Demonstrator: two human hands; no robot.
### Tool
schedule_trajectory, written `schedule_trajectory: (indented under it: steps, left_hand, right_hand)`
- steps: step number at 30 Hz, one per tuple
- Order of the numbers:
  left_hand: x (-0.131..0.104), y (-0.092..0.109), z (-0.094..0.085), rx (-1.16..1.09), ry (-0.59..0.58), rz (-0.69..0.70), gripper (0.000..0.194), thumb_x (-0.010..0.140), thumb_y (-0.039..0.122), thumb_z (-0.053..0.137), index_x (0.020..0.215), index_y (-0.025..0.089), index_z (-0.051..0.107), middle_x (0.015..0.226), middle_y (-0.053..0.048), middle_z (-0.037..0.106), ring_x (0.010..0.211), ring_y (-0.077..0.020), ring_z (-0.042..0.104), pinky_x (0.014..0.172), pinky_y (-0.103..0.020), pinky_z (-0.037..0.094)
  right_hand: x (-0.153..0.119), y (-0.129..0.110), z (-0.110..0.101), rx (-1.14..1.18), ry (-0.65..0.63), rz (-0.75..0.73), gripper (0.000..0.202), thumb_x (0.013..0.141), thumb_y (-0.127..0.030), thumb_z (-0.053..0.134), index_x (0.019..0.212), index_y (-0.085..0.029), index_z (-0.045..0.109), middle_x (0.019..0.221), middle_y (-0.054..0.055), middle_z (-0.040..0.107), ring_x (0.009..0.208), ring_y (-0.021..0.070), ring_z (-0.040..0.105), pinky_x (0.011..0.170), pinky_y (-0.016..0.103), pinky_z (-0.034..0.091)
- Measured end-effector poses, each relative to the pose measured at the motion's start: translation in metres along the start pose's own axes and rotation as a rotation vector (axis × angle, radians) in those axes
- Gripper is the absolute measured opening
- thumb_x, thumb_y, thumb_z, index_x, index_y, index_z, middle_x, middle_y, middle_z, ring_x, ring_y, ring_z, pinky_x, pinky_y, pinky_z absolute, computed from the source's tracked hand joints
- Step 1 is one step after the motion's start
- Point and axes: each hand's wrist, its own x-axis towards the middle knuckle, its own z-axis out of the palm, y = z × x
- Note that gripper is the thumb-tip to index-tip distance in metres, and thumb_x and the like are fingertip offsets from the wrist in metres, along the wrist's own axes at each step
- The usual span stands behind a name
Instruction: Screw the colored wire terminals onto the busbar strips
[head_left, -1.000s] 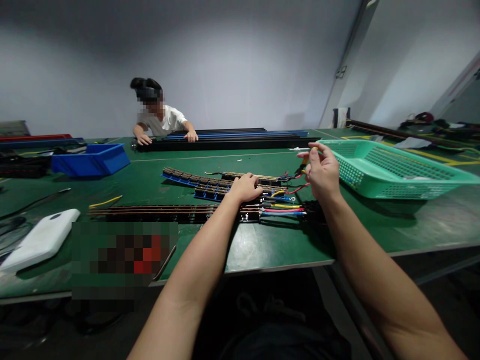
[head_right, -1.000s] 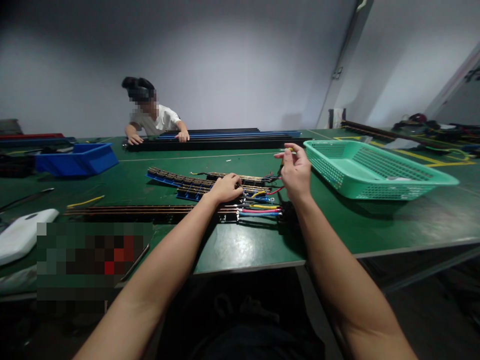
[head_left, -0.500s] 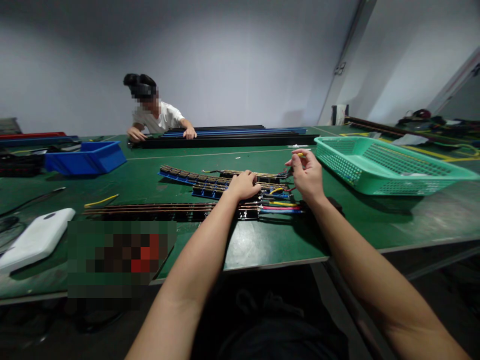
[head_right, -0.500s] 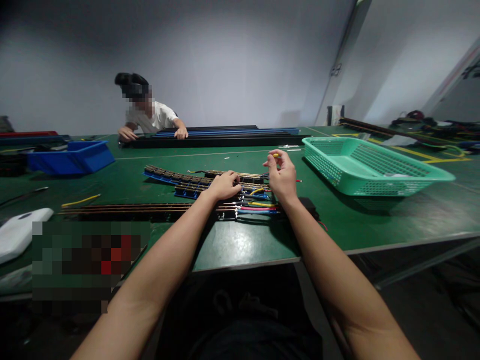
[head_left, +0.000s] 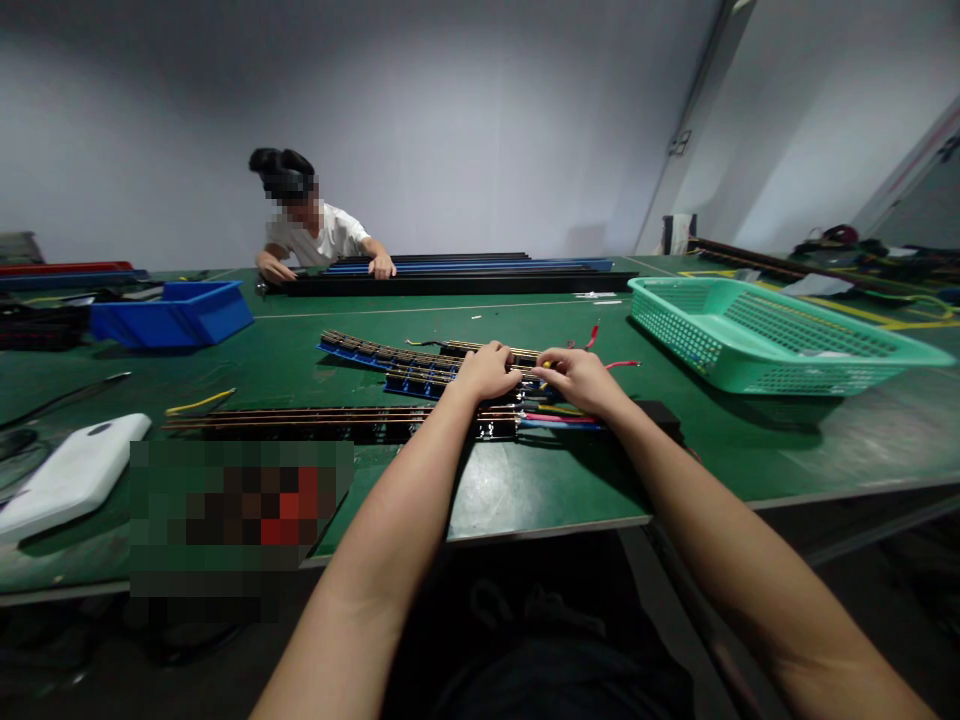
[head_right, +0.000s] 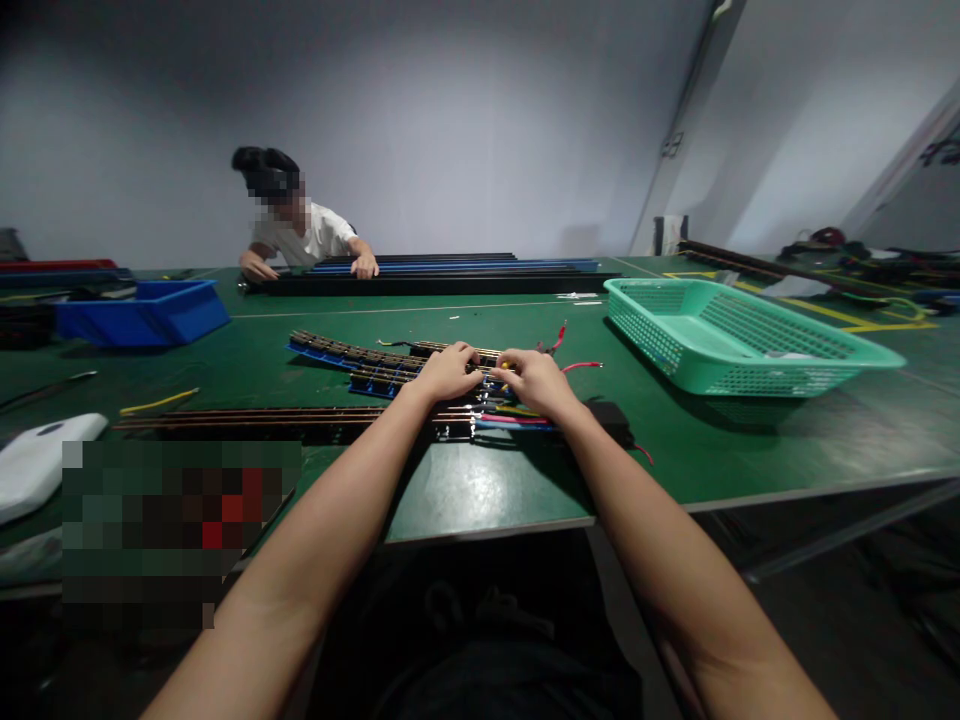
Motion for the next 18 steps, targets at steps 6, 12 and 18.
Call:
schedule_trajectory:
  steps: [6, 12, 18]
  left_hand:
    - [0.0, 0.0, -0.001, 0.011, -0.008, -0.004, 0.034, 0.091, 0.041, 0.05, 0.114, 0.022, 0.065, 0.127, -0.009, 0.062, 0.117, -0.0278, 0.06, 0.099, -0.041, 0.048]
    - [0.001, -0.001, 0.0, 0.015, -0.005, -0.004, 0.033, 0.091, 0.043, 0.05, 0.112, 0.022, 0.065, 0.126, -0.008, 0.062, 0.115, -0.0275, 0.061, 0.098, -0.041, 0.048]
    - [0.0, 0.0, -0.001, 0.029, -0.022, 0.013, 0.034, 0.092, 0.041, 0.048, 0.114, 0.021, 0.064, 0.129, -0.009, 0.061, 0.119, -0.0276, 0.058, 0.099, -0.042, 0.048]
  right_hand:
    - [0.008, 0.0, -0.021, 0.322, 0.356, 0.148, 0.052, 0.086, -0.08, 0.035, 0.088, -0.028, 0.042, 0.059, -0.011, 0.034, 0.035, 0.0059, 0.022, 0.036, 0.02, 0.025]
    - [-0.064, -0.042, -0.011, 0.494, 0.508, 0.009, 0.029, 0.088, -0.046, 0.065, 0.107, -0.031, 0.05, 0.086, -0.005, 0.053, 0.039, 0.0027, 0.031, 0.034, 0.019, 0.028]
    - [-0.168, -0.077, 0.01, 0.378, 0.298, 0.023, 0.032, 0.093, -0.032, 0.062, 0.125, -0.035, 0.055, 0.105, 0.005, 0.063, 0.045, 0.0069, 0.038, 0.037, 0.022, 0.035]
